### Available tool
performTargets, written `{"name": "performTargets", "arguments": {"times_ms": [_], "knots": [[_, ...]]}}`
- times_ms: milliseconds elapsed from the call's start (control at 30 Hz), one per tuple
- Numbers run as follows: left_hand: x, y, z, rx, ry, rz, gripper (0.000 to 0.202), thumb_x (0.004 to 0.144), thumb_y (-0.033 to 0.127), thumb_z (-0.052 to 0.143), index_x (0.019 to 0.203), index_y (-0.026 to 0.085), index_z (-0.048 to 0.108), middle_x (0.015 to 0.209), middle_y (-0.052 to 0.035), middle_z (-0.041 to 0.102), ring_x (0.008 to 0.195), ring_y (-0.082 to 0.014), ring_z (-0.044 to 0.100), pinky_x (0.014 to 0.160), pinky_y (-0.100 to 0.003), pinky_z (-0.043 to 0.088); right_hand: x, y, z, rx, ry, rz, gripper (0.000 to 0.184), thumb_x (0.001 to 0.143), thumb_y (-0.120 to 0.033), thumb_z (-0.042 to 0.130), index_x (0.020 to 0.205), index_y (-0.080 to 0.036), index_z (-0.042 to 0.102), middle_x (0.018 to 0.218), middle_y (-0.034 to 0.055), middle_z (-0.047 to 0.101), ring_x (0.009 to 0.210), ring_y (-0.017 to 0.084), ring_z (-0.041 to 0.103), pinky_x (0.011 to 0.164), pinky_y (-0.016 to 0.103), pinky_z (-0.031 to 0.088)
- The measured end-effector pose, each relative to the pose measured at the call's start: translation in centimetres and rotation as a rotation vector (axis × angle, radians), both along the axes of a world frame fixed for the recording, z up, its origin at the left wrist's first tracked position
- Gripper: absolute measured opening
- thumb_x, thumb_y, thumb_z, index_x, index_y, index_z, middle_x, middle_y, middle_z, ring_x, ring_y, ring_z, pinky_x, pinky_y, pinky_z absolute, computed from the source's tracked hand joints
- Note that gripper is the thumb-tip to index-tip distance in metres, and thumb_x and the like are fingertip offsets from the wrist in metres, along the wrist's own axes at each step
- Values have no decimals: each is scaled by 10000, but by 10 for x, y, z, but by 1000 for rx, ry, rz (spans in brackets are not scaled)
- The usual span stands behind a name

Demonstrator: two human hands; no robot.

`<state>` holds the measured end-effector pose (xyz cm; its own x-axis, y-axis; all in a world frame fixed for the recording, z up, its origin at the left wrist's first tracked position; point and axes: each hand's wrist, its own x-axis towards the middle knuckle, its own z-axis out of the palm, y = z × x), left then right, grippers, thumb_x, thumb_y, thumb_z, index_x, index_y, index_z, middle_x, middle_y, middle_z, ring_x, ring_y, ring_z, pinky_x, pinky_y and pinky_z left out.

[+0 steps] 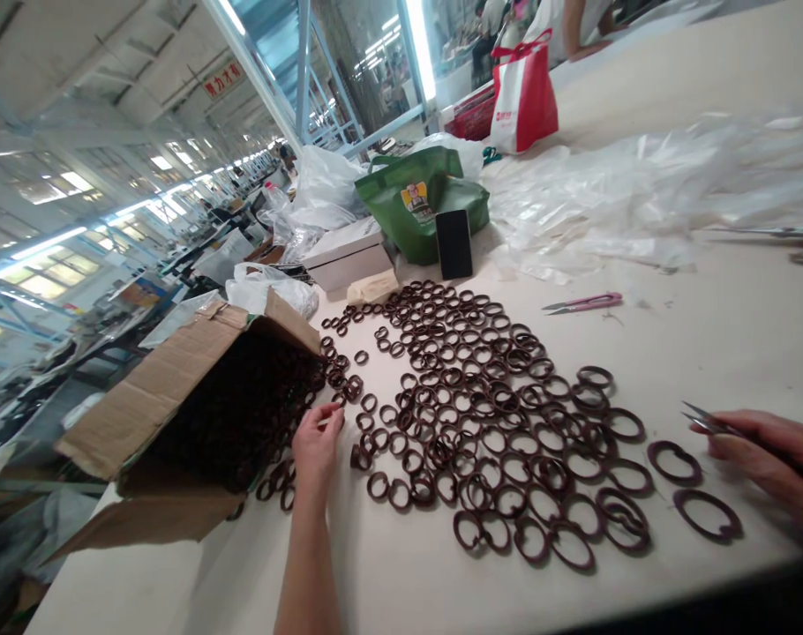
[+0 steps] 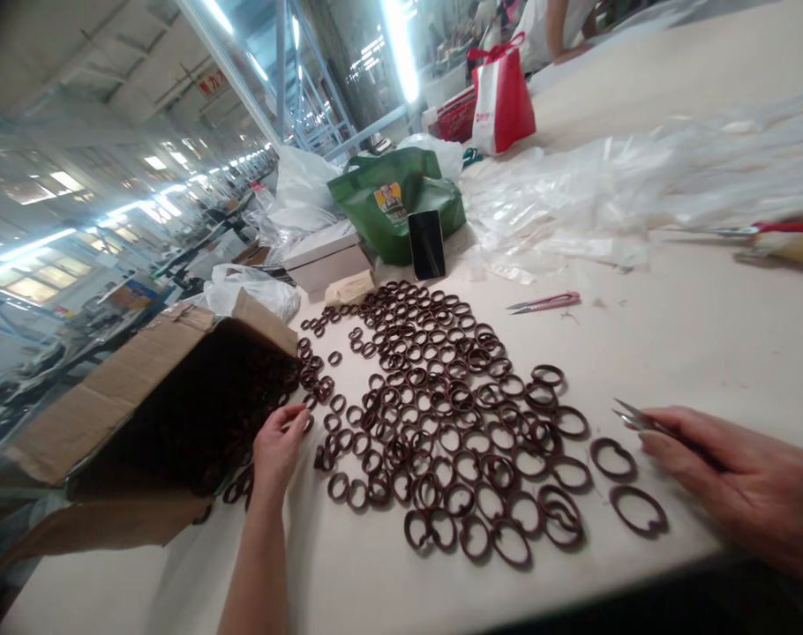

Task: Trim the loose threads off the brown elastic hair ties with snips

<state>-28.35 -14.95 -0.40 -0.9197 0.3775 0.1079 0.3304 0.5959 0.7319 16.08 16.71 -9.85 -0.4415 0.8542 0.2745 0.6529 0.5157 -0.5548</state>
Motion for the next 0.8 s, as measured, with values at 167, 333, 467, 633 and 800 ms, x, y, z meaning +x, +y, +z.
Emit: {"name": "performTargets", "arguments": {"times_ms": [167, 333, 467, 633, 800], "knots": [[-32, 37, -4, -213, 154, -74, 177, 749, 295, 650, 880, 235, 752, 959, -72, 713, 938, -249, 640, 908, -363, 462, -3, -6, 12, -126, 55, 22, 301, 742, -490, 637, 935, -281, 736, 964, 76, 737, 900, 279, 701, 871, 346, 549], [-49, 53, 4, -362, 231, -44, 150, 801, 270, 596, 853, 211, 724, 866, -71, 683, 839, -240, 627, 814, -352, 459, -6, -10, 15, -139, 98, 27, 295, 712, -494, 644, 901, -284, 729, 935, 70, 740, 861, 280, 700, 873, 359, 545], [-50, 52, 18, -413, 287, 5, 184, 811, 243, 578, 943, 182, 690, 932, -92, 662, 870, -242, 612, 817, -352, 444, -4, -10, 10, -132, 93, -4, 300, 732, -489, 623, 915, -279, 732, 961, 79, 739, 879, 279, 698, 890, 360, 537], [-18, 46, 18, -445, 219, -148, 97, 787, 300, 644, 743, 224, 683, 793, -26, 641, 743, -194, 602, 733, -302, 437, -1, -6, 4, -129, 81, 26, 296, 702, -492, 657, 910, -300, 741, 960, 55, 745, 872, 280, 704, 863, 348, 553], [9, 46, 6, -404, 156, -211, 124, 760, 305, 674, 661, 233, 695, 732, -8, 596, 662, -172, 562, 716, -304, 419, -7, -10, 10, -153, 118, 31, 284, 716, -505, 648, 890, -294, 722, 939, 64, 744, 856, 287, 701, 877, 367, 550]]}}
